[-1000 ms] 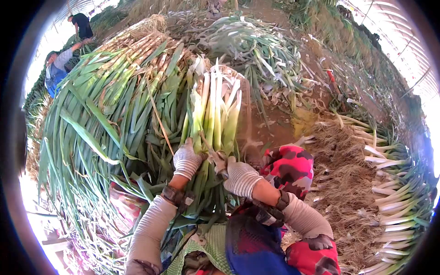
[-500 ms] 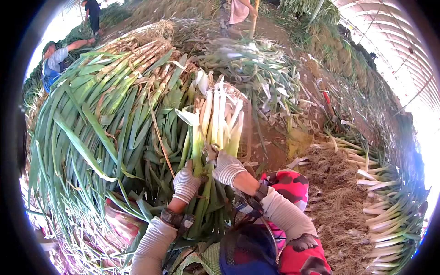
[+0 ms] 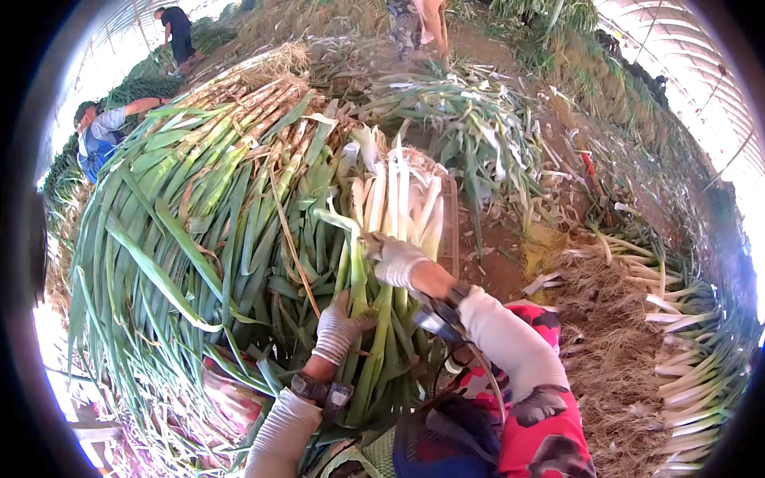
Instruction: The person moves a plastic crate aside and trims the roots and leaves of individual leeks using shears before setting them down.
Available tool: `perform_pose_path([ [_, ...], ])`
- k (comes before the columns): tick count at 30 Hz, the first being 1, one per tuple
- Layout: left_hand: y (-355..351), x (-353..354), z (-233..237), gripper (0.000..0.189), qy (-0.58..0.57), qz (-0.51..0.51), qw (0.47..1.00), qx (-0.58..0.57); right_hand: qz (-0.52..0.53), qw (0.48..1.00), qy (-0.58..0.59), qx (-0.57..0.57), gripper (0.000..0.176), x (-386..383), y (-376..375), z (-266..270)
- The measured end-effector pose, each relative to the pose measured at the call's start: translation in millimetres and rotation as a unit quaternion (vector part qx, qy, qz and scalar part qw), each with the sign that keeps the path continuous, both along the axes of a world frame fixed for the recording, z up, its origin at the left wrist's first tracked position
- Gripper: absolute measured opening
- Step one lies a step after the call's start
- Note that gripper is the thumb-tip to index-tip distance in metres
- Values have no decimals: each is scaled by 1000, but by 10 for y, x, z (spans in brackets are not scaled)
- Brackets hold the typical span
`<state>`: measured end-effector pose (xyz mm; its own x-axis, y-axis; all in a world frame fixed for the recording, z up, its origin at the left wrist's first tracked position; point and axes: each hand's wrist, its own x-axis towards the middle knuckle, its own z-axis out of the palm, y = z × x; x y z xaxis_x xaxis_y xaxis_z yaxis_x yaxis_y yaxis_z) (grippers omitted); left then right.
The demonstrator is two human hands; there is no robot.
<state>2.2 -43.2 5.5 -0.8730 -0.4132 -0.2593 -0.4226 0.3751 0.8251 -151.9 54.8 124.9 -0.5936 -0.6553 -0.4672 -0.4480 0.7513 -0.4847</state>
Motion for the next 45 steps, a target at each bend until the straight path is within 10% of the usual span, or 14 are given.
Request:
perform_pose_path([
  [3, -122, -7, -166, 71, 82, 36, 961, 260, 13, 973, -93, -213, 52, -34, 448, -843],
  [5, -173, 11, 271, 66, 67, 12, 978, 200, 38, 989, -134, -46, 54, 524, 686, 149],
  [8, -202, 85, 611, 68, 69, -5, 967, 247, 44, 999, 29, 2, 48, 709, 1059, -168],
  [14, 210, 409, 771, 84, -80, -134, 975, -156, -11, 997, -6, -82, 60, 480, 1391, -352],
  [16, 404, 382, 873, 89, -148, -137, 966, -160, -168, 985, 30, -22, 66, 350, 1299, -229],
  [18, 442, 331, 885, 89, -145, -134, 966, -169, -83, 988, 22, -129, 57, 159, 1266, -773],
  [22, 435, 367, 796, 77, -94, -123, 971, -182, -182, 978, -71, -75, 48, 144, 989, -32],
  [29, 422, 653, 910, 71, -155, -194, 952, -179, -121, 984, 65, -117, 44, -391, 849, -398],
  [31, 243, 451, 1165, 64, -199, -256, 919, -226, -96, 980, -111, -134, 46, -15, 807, 234],
  [32, 114, 293, 1300, 62, -219, -288, 899, -248, 54, 982, -8, -182, 42, 17, 742, -140],
  [35, -544, -242, 1358, 47, -38, -171, 942, -287, 62, 990, -59, -116, 46, 225, 630, -102],
  [38, -1289, -993, 1112, 53, -135, -75, 862, -483, -100, 991, -48, -81, 49, 18, 729, 42],
  [42, -1727, -1533, 807, 63, -235, -28, 766, -598, 127, 976, -134, -115, 66, 85, 691, -194],
  [45, -1783, -1717, 760, 67, -253, -38, 725, -639, -21, 993, -28, -115, 61, -74, 627, -211],
])
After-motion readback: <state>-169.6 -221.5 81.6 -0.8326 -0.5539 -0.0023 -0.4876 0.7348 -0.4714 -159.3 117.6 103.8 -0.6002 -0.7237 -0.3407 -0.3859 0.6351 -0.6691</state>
